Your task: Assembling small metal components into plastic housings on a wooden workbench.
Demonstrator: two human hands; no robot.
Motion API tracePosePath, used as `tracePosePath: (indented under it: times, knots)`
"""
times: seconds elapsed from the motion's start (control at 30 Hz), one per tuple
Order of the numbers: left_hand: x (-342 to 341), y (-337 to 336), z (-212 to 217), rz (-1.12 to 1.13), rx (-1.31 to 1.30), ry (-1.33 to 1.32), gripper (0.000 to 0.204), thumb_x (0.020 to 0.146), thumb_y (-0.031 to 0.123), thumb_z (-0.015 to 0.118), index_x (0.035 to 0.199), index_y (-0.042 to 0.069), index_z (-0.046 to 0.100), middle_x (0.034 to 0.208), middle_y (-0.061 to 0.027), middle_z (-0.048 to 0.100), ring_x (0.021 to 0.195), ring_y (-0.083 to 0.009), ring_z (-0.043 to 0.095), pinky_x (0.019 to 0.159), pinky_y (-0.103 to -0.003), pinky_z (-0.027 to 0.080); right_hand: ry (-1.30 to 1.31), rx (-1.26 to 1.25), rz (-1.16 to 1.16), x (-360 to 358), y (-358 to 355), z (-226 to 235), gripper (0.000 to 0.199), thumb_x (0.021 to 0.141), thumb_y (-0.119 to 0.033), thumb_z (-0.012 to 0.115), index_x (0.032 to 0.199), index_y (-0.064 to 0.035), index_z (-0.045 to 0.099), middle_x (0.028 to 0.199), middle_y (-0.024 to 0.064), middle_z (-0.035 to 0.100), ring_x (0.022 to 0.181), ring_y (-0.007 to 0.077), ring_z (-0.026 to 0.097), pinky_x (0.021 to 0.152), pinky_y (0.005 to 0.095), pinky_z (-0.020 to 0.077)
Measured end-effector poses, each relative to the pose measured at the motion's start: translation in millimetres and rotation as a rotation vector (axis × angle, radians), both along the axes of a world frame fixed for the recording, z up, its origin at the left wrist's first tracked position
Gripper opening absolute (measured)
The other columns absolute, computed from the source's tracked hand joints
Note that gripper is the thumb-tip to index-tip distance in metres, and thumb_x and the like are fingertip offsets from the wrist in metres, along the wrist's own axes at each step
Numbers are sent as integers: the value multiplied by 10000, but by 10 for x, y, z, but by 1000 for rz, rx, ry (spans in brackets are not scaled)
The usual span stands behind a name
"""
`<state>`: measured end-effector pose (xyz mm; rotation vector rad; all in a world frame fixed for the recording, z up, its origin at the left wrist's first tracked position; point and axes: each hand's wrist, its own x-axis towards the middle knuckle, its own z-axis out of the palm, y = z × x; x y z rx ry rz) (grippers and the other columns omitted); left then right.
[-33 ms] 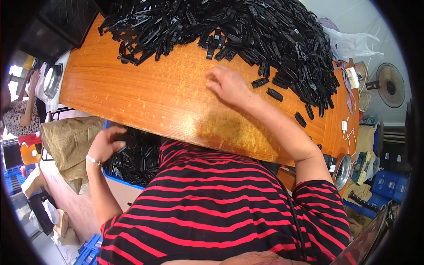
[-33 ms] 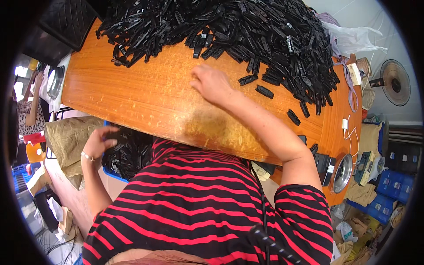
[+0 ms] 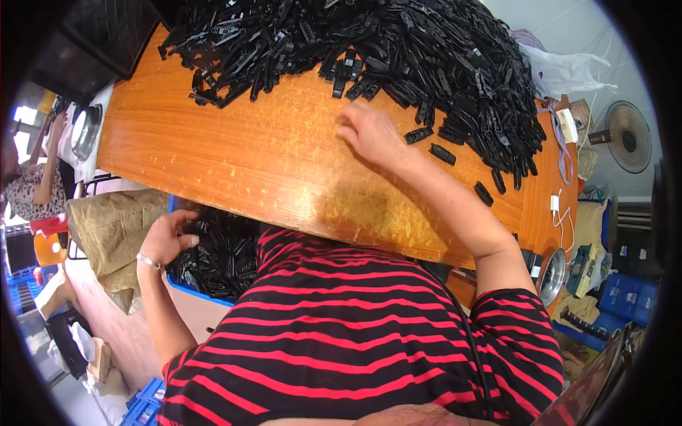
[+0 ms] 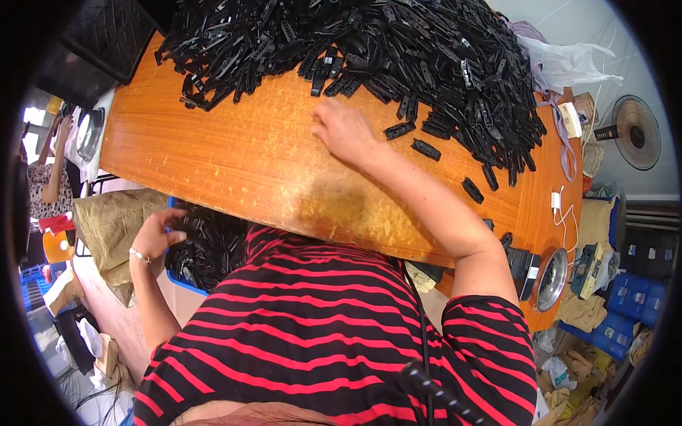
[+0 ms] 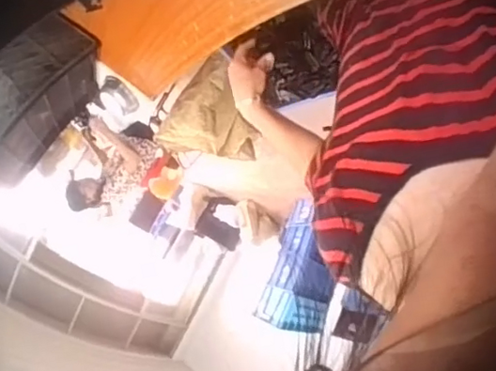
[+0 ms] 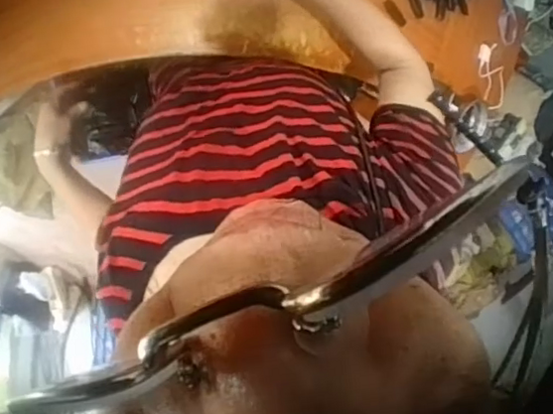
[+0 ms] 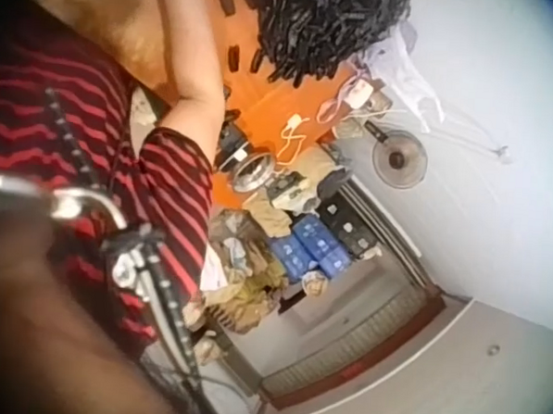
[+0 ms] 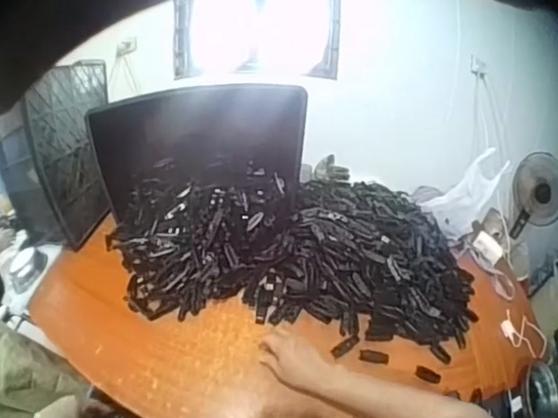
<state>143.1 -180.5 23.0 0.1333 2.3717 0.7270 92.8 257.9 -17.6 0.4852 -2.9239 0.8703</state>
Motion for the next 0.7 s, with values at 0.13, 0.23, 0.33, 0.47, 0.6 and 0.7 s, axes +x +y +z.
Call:
tracePosePath:
  times: [0.13,0.23,0.33,0.47,0.6,0.7]
  knots:
    - [-129,180,-23,-72,-48,418,309,793,71,697,1089,4,638,861,-83,668,790,-141,623,733,-285,501,137,131,-89,-291,84,-57,184,849,-122,616,1020,-53,612,1017,126,574,834,354,615,713,428,507]
    - [-568,942,-25,126,291,480,255,826,117,688,1050,2,643,880,-99,684,775,-150,648,699,-285,513,213,270,-70,-492,110,-101,210,827,-69,591,1036,-58,608,1041,131,559,794,339,627,688,427,513]
    - [-990,1677,-181,52,450,574,250,832,165,692,1027,14,651,902,-116,696,788,-189,668,714,-301,520,232,405,-30,-566,-21,-50,245,804,-40,562,1046,-56,594,1033,153,548,768,328,641,657,419,523]
    - [-1587,2502,-509,37,326,763,303,816,273,682,1031,60,668,920,-142,692,867,-307,662,769,-369,520,241,467,-33,-616,-147,-1,252,784,-44,554,1036,-39,574,1001,182,542,738,334,651,616,414,539]
    - [-1777,2950,-499,110,172,735,314,808,318,680,1023,88,682,937,-134,694,918,-314,652,801,-400,511,279,492,34,-522,-153,-69,250,767,-47,563,1016,-20,569,994,196,542,661,331,643,557,408,540]
    - [-1781,3036,-442,192,70,663,276,808,315,677,993,111,689,939,-125,696,926,-304,654,794,-397,512,238,386,19,-427,-172,-85,248,774,-84,610,1007,-6,575,1018,197,538,695,298,654,574,368,549]
